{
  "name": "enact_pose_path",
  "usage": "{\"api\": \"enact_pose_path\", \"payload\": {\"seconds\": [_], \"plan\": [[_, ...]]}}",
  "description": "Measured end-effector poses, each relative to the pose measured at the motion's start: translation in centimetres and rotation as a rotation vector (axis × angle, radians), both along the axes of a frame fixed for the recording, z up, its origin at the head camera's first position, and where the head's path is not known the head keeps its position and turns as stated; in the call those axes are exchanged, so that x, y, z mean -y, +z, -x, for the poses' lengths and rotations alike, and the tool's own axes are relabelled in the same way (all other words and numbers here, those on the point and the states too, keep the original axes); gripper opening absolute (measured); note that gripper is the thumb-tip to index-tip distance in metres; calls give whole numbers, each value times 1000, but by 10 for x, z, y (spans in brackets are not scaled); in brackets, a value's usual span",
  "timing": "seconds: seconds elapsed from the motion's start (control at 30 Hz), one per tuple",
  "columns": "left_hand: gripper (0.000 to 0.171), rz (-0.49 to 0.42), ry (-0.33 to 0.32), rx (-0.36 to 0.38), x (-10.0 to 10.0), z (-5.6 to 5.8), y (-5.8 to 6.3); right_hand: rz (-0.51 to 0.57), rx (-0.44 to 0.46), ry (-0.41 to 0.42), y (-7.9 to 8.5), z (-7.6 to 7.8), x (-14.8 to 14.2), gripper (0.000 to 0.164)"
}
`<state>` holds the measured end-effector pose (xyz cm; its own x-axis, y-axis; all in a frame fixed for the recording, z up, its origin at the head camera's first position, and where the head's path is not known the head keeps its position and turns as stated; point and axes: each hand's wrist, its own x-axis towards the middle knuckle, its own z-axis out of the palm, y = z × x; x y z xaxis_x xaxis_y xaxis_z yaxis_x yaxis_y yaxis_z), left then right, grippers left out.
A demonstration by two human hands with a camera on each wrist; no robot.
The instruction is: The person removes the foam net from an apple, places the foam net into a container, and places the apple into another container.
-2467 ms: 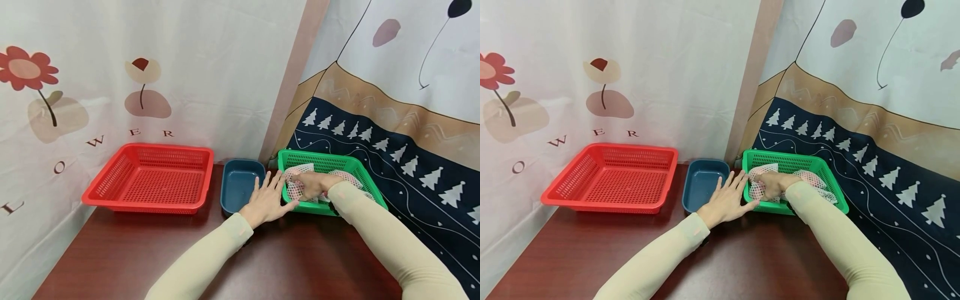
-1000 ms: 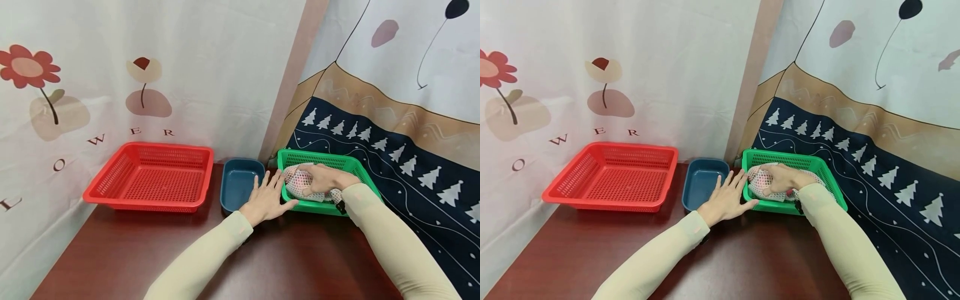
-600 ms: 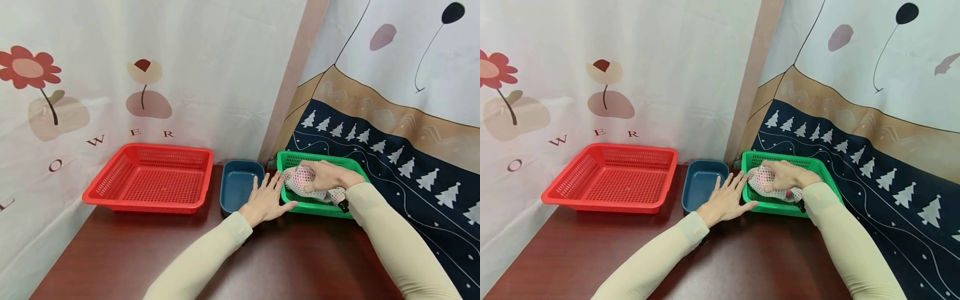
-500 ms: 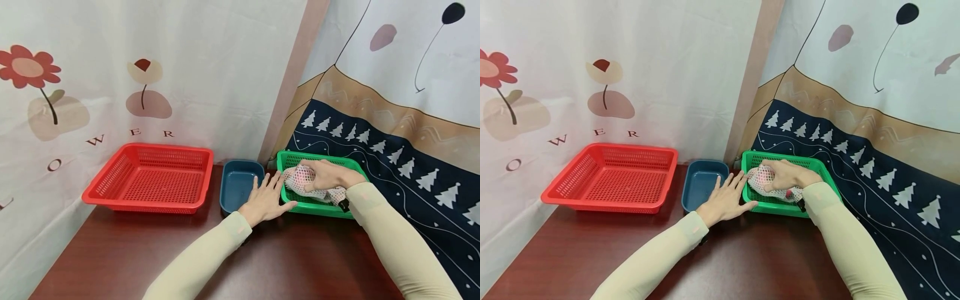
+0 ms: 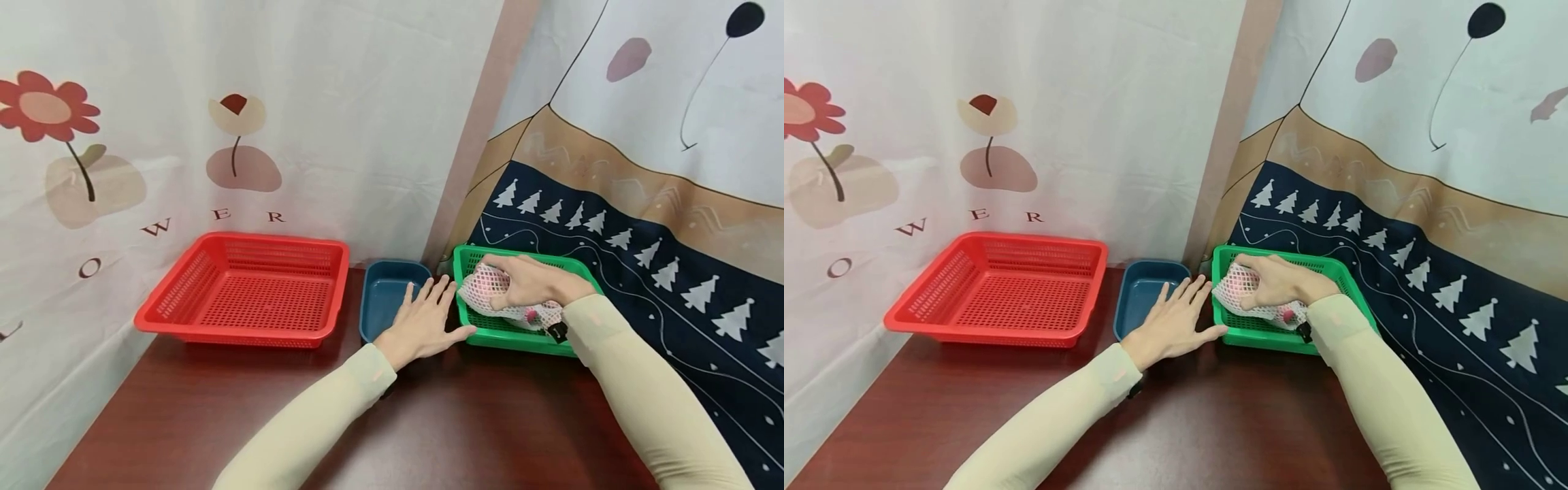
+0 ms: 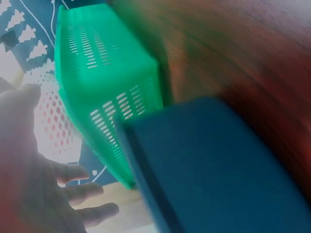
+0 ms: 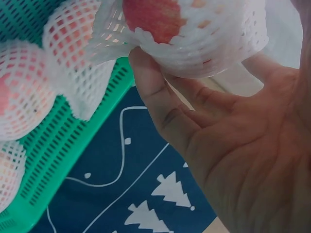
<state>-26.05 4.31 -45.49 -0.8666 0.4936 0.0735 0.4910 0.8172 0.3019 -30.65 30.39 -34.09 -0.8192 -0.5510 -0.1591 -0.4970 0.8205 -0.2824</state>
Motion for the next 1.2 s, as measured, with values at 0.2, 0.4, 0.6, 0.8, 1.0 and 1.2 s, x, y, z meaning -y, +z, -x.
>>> {"api": "enact_pose_path", "payload": {"seconds": [0.2, 0.4, 0.6, 0.8, 1.0, 1.2], "plan": [[109, -24, 7, -25, 17, -5, 6, 21, 15, 0, 2, -5, 8, 62], [106, -19, 7, -55, 31, -10, 10, 42, 26, 20, 4, -11, 18, 64], [105, -11, 2, -72, 44, -18, 15, 68, 6, 80, 8, -14, 29, 62], [105, -6, 3, -109, 56, -25, 19, 105, 29, 102, 6, -19, 40, 64], [103, 13, 11, -150, 70, -30, 21, 103, 31, 111, 3, -24, 49, 70], [102, 24, 23, -192, 85, -38, 17, 112, 54, 111, -1, -33, 59, 71]]}}
